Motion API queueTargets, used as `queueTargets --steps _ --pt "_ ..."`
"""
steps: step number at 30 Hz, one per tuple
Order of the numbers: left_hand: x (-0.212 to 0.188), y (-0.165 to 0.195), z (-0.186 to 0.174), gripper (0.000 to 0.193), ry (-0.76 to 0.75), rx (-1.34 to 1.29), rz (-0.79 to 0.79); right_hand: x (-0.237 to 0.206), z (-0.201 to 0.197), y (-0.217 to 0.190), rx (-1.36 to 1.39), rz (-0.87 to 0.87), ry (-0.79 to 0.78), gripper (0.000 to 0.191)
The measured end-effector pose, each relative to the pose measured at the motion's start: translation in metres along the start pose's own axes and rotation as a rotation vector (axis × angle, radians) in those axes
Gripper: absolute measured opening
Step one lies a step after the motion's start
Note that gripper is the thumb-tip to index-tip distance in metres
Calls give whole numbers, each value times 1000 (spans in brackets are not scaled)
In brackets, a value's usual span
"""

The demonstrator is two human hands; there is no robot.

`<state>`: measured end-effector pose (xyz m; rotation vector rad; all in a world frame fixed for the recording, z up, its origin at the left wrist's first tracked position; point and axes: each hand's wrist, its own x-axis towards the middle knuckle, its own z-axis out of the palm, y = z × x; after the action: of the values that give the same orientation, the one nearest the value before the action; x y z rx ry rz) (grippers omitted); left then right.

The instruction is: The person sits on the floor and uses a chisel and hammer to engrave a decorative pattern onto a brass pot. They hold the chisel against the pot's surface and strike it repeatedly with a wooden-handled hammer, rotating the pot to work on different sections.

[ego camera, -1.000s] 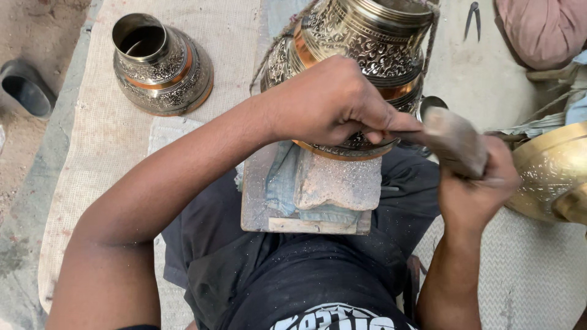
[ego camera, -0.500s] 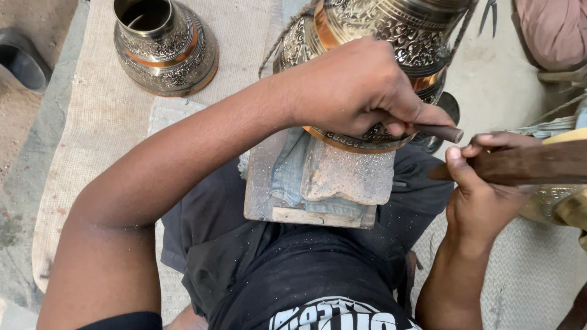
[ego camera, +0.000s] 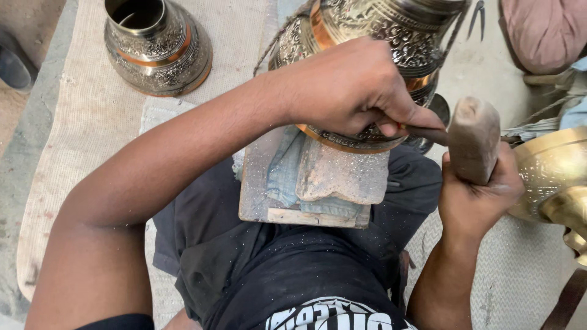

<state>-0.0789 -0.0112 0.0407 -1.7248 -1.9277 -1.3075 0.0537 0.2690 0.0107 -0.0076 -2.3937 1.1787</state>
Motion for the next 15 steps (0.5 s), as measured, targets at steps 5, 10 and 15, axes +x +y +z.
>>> queueTargets --steps 5,10,15 --pt "-2 4 0 44 35 -47 28 -3 7 -14 354 -98 131 44" --pt "-6 7 0 51 43 -129 -27 -9 -17 -13 -49 68 -25 39" --pt "-26 12 -1 57 86 -78 -56 -14 -15 3 89 -92 -63 26"
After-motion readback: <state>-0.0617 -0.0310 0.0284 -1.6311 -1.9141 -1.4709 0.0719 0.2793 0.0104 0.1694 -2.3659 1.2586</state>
